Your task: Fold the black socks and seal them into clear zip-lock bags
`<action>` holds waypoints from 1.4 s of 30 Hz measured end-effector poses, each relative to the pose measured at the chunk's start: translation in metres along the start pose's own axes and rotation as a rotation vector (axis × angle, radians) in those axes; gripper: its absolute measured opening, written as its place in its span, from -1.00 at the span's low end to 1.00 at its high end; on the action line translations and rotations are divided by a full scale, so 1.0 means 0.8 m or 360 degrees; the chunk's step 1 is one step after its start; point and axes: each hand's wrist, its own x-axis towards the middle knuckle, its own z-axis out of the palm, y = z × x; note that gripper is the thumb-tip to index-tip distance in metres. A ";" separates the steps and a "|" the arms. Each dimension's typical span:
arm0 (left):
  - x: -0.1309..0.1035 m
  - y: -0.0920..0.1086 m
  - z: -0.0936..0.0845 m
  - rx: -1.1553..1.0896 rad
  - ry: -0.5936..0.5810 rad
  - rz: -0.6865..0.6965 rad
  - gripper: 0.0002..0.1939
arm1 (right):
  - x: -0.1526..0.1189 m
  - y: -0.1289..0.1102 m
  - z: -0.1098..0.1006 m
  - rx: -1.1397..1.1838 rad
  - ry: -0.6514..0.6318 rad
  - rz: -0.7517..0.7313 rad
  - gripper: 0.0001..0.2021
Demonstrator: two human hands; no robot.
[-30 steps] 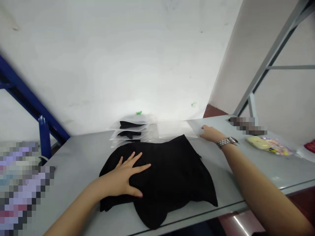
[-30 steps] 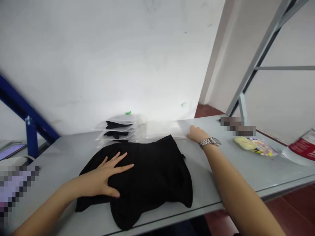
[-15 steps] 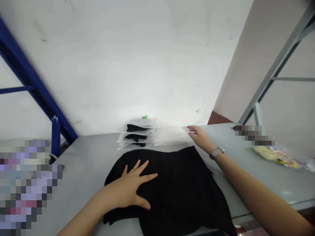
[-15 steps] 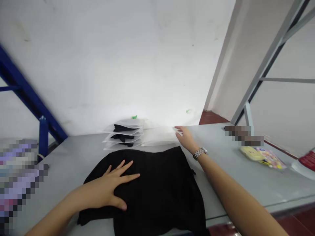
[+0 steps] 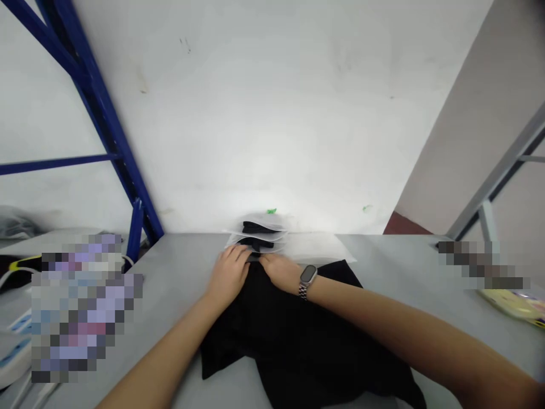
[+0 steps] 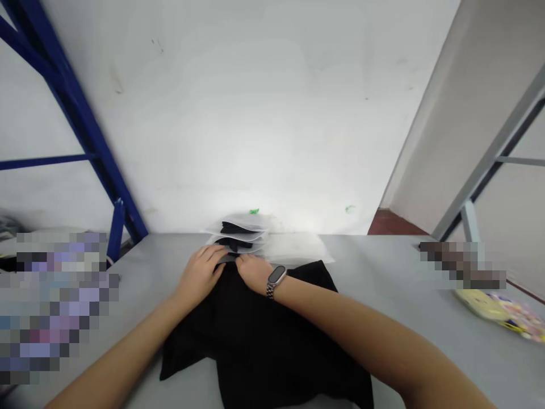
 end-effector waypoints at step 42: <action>-0.016 0.081 -0.029 -0.1596 -0.0615 -0.0596 -0.56 | -0.126 0.022 -0.082 0.1166 0.0249 -0.0096 -0.77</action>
